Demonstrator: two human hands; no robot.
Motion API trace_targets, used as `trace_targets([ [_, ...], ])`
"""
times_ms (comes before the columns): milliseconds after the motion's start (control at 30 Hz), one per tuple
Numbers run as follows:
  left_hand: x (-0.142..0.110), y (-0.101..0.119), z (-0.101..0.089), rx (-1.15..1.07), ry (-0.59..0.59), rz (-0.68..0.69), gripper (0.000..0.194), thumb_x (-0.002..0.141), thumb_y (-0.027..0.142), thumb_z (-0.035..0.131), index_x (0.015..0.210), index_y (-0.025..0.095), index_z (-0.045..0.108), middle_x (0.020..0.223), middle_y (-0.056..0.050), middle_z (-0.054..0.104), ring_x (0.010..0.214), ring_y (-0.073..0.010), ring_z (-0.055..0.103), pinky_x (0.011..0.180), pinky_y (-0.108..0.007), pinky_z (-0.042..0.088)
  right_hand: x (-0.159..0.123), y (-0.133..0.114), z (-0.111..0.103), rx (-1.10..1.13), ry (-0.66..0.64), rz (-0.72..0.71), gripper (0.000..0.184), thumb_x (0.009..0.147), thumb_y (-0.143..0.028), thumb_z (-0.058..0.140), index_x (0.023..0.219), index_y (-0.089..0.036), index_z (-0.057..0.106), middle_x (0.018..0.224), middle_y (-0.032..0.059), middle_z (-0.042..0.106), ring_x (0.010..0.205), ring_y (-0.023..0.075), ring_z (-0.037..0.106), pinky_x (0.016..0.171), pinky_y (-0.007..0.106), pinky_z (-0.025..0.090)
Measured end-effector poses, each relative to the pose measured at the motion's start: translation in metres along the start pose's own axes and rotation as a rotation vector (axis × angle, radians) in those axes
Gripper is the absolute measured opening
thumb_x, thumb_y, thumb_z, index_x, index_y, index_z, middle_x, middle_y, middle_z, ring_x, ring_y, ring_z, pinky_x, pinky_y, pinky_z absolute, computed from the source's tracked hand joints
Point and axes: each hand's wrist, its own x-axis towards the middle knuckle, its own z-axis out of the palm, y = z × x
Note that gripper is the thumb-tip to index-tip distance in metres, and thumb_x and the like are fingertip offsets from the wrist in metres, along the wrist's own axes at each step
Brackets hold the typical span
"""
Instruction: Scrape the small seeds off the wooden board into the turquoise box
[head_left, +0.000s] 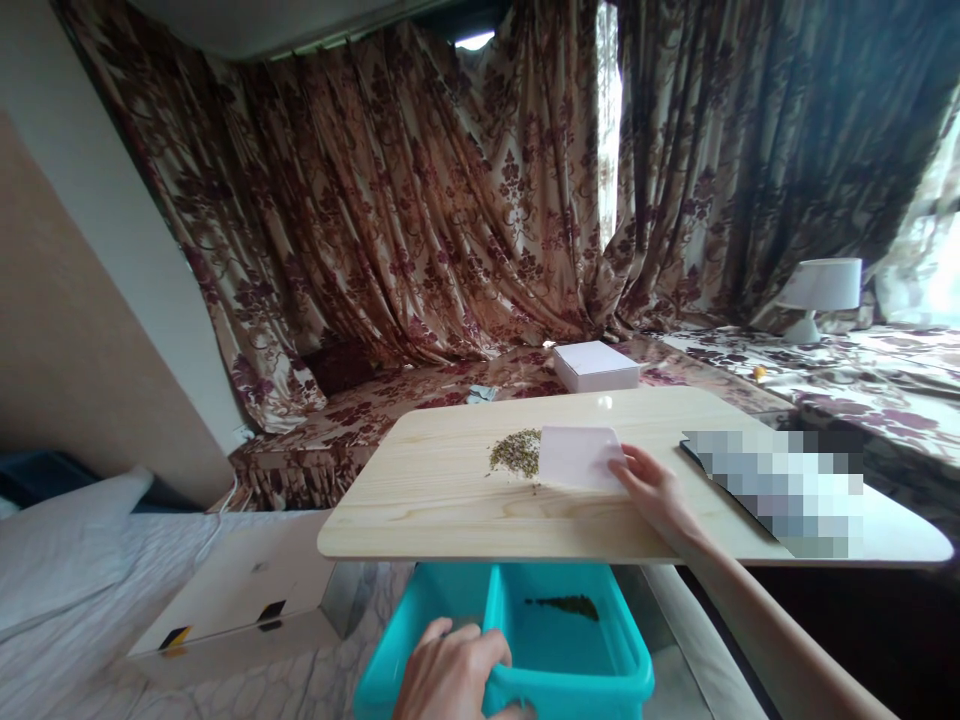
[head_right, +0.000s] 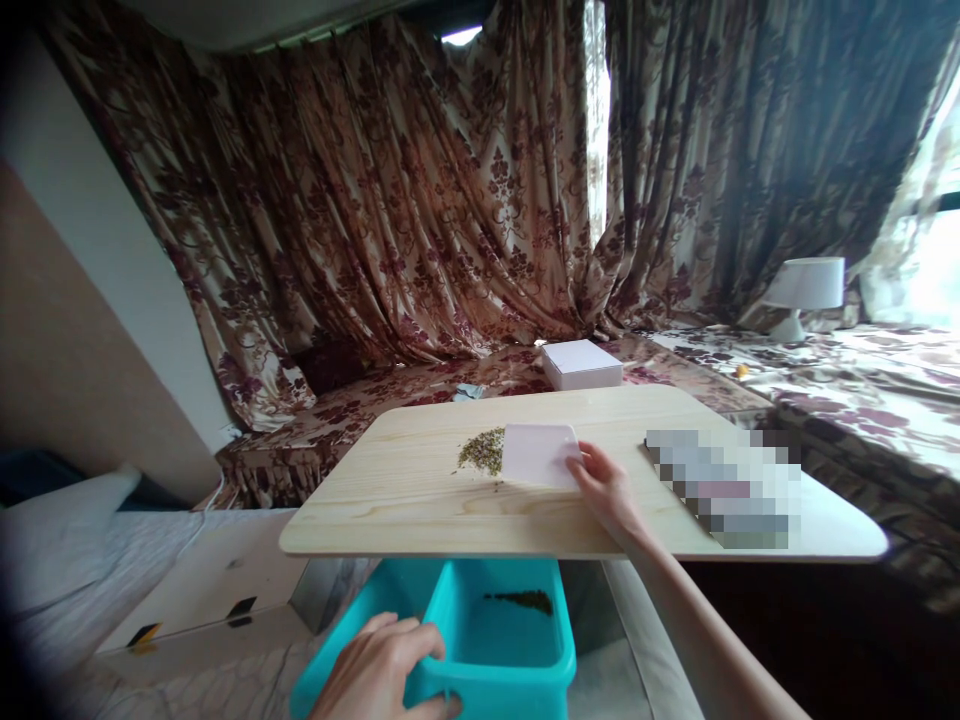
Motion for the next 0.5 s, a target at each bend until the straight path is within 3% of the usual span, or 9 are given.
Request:
trace_targets([
  [500,0.0017,-0.0044,0.0033,0.001,-0.002,0.006,0.019,0.069,0.032,0.068,0.087,0.028,0.063,0.085,0.003,0.062,0.090,-0.0202,0.055,0.092,-0.031,0.029,0.0033,0.0017,0.0029,-0.004,-0.054,-0.027,0.042,0.065,-0.052,0.062,0.093,-0.021,0.061,0.086,0.0078,0.073,0.085,0.0264,0.067,0.073,0.036,0.053],
])
